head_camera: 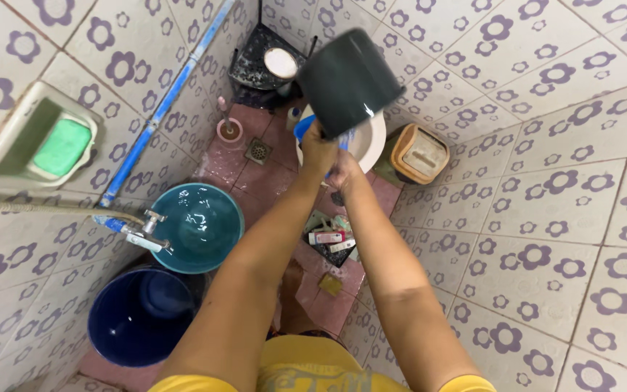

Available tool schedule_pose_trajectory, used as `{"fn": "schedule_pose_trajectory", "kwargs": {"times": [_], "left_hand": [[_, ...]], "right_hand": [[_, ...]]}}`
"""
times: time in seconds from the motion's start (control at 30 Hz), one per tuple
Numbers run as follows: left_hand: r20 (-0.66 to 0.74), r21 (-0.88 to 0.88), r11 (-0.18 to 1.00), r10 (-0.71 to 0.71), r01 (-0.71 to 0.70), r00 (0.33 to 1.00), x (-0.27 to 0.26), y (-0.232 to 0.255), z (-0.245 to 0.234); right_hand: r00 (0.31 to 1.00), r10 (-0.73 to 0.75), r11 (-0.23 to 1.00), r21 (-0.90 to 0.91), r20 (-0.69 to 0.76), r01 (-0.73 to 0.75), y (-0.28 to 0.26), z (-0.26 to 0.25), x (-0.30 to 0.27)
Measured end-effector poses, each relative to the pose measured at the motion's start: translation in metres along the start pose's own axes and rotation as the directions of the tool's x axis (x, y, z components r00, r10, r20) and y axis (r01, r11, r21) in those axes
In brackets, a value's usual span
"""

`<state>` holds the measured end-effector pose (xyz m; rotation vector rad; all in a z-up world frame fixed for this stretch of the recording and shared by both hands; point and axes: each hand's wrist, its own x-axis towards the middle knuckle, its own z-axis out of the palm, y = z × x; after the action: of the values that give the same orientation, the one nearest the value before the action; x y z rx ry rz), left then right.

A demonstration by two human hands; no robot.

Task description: The person pours water from a blue scoop into a bucket and rinses a sponge. They then scrub a black plastic basket with the sponge, rinse it with water from the scoop, and place it on the floor. The person also rinses the scoop and bucket.

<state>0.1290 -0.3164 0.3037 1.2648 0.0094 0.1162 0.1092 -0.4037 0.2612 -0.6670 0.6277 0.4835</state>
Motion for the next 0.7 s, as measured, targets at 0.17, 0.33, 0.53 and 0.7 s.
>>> {"fn": "schedule_pose_trajectory", "kwargs": {"times": [0.17,0.33,0.53,0.7], "left_hand": [[0.142,0.034,0.990,0.131,-0.137,0.981,-0.009,0.012,0.008],[0.327,0.706,0.600,0.194,-0.376,0.925,-0.005,0.044,0.000],[0.347,0.929,0.133,0.018,-0.346,0.938,-0.004,0.070,-0.032],[0.253,0.962,0.091,0.053,-0.257,0.966,-0.020,0.054,-0.044]], "right_hand": [[1.000,0.000,0.999,0.050,0.010,0.000,-0.018,-0.014,-0.008],[0.990,0.074,0.927,-0.357,-0.119,-0.112,-0.026,-0.032,-0.013],[0.856,-0.338,0.037,-0.914,-0.391,-0.403,0.007,-0.029,-0.038],[0.725,-0.559,-0.174,-0.797,-0.403,-0.578,0.036,-0.036,-0.063]]}}
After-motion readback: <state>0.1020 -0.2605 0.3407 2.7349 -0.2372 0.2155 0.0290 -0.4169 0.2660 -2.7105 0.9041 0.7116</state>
